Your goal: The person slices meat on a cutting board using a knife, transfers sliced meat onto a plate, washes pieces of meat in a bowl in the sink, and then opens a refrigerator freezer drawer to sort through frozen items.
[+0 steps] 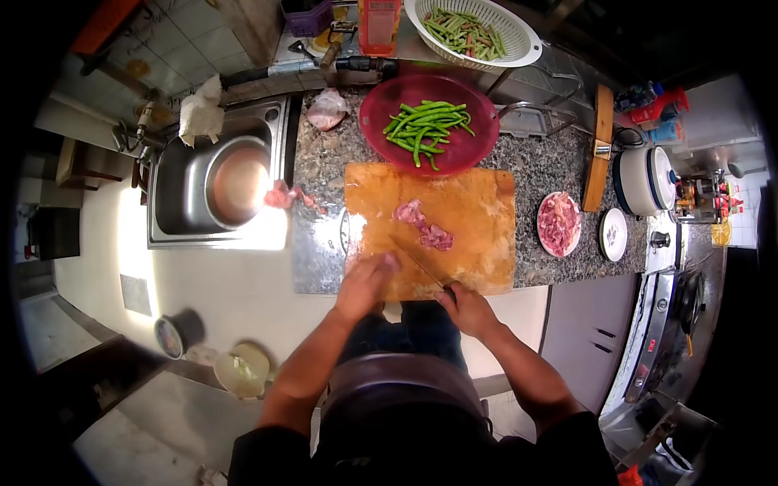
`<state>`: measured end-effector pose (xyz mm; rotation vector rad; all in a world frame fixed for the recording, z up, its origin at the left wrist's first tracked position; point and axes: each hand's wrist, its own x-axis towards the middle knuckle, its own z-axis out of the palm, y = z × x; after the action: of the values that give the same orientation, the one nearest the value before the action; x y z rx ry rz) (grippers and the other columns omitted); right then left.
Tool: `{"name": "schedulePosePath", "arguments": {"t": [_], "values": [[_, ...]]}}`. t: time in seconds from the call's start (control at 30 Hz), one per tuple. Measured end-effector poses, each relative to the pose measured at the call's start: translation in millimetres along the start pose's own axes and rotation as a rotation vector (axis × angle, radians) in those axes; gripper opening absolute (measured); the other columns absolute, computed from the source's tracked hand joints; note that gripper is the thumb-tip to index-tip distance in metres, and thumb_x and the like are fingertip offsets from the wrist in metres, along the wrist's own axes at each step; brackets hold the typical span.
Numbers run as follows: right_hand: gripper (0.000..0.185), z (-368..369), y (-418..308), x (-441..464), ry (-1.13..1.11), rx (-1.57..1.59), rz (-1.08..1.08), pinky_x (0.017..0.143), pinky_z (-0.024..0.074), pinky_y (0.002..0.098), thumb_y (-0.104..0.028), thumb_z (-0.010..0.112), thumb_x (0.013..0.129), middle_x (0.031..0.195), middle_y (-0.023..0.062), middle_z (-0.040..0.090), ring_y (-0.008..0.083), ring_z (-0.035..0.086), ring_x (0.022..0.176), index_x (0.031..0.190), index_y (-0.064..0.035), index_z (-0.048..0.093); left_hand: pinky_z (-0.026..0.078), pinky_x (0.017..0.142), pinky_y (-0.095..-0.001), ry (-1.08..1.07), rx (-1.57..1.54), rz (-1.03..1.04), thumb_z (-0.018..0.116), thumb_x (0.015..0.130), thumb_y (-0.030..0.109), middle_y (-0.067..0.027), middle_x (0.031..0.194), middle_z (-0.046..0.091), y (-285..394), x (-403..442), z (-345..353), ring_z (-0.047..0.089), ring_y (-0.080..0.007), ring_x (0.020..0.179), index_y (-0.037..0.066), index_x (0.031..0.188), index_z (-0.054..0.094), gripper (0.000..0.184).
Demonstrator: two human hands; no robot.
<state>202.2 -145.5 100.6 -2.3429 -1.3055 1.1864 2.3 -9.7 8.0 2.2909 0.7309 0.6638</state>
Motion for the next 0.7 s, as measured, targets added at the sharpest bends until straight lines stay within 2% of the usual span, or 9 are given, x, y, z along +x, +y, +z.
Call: {"name": "schedulePosePath", "arguments": {"t": [0.1, 0.2, 0.27, 0.37, 0.47, 0.7], "values": [[0.042, -8.4, -2.2, -0.4, -0.019, -0.037, -0.002, 0.079, 0.0487, 0.0477, -0.039, 0.052, 0.094, 0.092, 0.0252, 0.065, 0.0427, 0.061, 0.09, 0.104, 0.0008, 0.059, 0.047, 0.091, -0.0382, -0.03, 0.005, -0.005, 0.06, 0.083, 0.008, -0.0119, 0.113, 0.061, 9.5, 3.8, -13.4, 0.057, -0.0337, 0.102, 0.005, 0.104, 0.065, 0.023], [0.043, -18.2, -8.6, -0.9, -0.043, -0.074, -0.077, 0.079, 0.0492, 0.047, -0.04, 0.053, 0.093, 0.091, 0.024, 0.066, 0.042, 0.062, 0.089, 0.107, -0.0001, 0.059, 0.047, 0.09, -0.0393, 0.057, 0.09, -0.07, 0.065, 0.078, 0.006, -0.0133, 0.112, 0.06, 16.1, -10.4, 1.8, 0.057, -0.0342, 0.102, 0.004, 0.107, 0.064, 0.029], [0.044, -24.8, -16.6, 4.2, -0.052, -0.095, -0.141, 0.078, 0.0496, 0.0466, -0.041, 0.053, 0.093, 0.091, 0.0232, 0.066, 0.0416, 0.062, 0.088, 0.11, -0.0007, 0.058, 0.048, 0.081, -0.0425, 0.105, 0.143, -0.106, 0.069, 0.075, 0.003, -0.0165, 0.109, 0.058, 20.1, -9.2, 23.2, 0.057, -0.0357, 0.095, 0.002, 0.109, 0.063, 0.035], [0.047, -33.1, -25.7, 16.5, -0.152, -0.188, -0.223, 0.077, 0.0503, 0.0472, -0.045, 0.05, 0.094, 0.093, 0.023, 0.066, 0.0404, 0.063, 0.088, 0.116, -0.0042, 0.057, 0.048, 0.085, -0.0405, 0.129, 0.064, -0.15, 0.062, 0.076, -0.002, -0.0151, 0.112, 0.06, 22.4, -2.4, 31.5, 0.058, -0.0346, 0.1, 0.001, 0.111, 0.061, 0.035], [0.049, -37.6, -27.0, 29.6, -0.212, -0.307, -0.292, 0.077, 0.0503, 0.0457, -0.046, 0.049, 0.094, 0.091, 0.0211, 0.067, 0.0405, 0.064, 0.085, 0.121, -0.0051, 0.055, 0.049, 0.083, -0.0397, 0.177, 0.1, -0.162, 0.062, 0.077, -0.001, -0.0153, 0.111, 0.06, 21.8, -2.6, 33.4, 0.06, -0.034, 0.097, 0.0, 0.112, 0.061, 0.035], [0.05, -64.6, -43.3, 40.7, -0.343, -0.436, -0.223, 0.075, 0.0511, 0.0465, -0.048, 0.047, 0.094, 0.093, 0.0217, 0.067, 0.04, 0.065, 0.085, 0.127, -0.0108, 0.052, 0.05, 0.083, -0.0386, 0.168, 0.121, -0.216, 0.061, 0.077, 0.0, -0.0156, 0.109, 0.062, 22.3, -4.1, 31.8, 0.061, -0.0331, 0.095, 0.0, 0.109, 0.062, 0.032]]}}
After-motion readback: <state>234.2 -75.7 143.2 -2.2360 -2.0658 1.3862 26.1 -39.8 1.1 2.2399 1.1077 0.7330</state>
